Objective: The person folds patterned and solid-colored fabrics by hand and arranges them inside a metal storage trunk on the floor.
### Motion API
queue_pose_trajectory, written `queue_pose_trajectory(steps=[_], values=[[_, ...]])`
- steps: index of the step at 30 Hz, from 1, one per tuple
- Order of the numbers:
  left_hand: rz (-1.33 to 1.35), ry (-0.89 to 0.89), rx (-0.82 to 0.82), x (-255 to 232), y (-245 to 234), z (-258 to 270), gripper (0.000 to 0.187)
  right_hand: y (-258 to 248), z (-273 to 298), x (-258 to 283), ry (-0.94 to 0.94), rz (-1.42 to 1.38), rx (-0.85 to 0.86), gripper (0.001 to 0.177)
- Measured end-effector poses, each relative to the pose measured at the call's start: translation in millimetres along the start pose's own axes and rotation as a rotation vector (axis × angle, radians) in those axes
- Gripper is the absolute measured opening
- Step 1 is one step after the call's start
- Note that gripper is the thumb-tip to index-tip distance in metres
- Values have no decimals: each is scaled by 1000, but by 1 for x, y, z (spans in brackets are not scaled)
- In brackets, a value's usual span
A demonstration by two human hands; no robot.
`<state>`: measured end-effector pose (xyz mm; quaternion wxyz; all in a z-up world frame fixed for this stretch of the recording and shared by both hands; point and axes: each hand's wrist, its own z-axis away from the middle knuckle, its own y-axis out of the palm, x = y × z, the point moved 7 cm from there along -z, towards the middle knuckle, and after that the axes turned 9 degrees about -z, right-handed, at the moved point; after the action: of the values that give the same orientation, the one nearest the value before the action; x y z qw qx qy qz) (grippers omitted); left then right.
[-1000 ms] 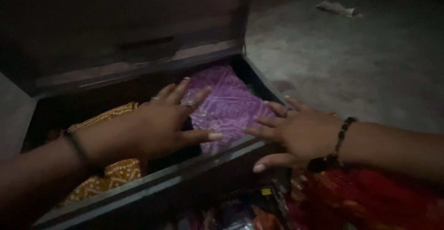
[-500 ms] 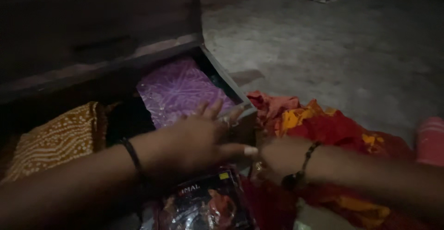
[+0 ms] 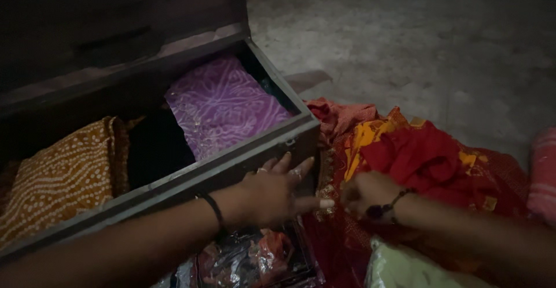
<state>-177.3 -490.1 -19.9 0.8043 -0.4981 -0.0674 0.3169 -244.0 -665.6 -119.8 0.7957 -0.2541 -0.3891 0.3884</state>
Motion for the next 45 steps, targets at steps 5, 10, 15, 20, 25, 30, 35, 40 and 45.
queue_pose_trajectory(steps=[5, 10, 15, 20, 25, 30, 35, 40, 45], values=[[18, 8, 24, 7, 14, -1, 107, 80, 0, -24, 354, -622, 302, 22], [36, 91, 8, 13, 25, 7, 98, 141, -27, -27, 431, -555, 420, 35], [46, 59, 36, 23, 35, 17, 101, 137, -10, -24, 485, -382, 385, 31], [70, 52, 60, 28, 38, 18, 98, 124, 5, -3, 384, -505, 360, 17], [79, 12, 34, 41, 44, 24, 114, 97, 17, 13, 404, -632, 280, 19], [109, 103, 28, 42, 37, 39, 117, 63, 9, 33, 224, -648, 169, 28], [407, 351, -173, 26, -17, 65, 111, -47, 2, 85, -154, -794, -37, 29], [631, -21, -190, 38, -53, 71, 64, -121, 44, 129, -387, -965, -274, 22], [905, -36, -259, 47, -88, 65, 35, -159, 60, 151, -511, -1063, -532, 39]])
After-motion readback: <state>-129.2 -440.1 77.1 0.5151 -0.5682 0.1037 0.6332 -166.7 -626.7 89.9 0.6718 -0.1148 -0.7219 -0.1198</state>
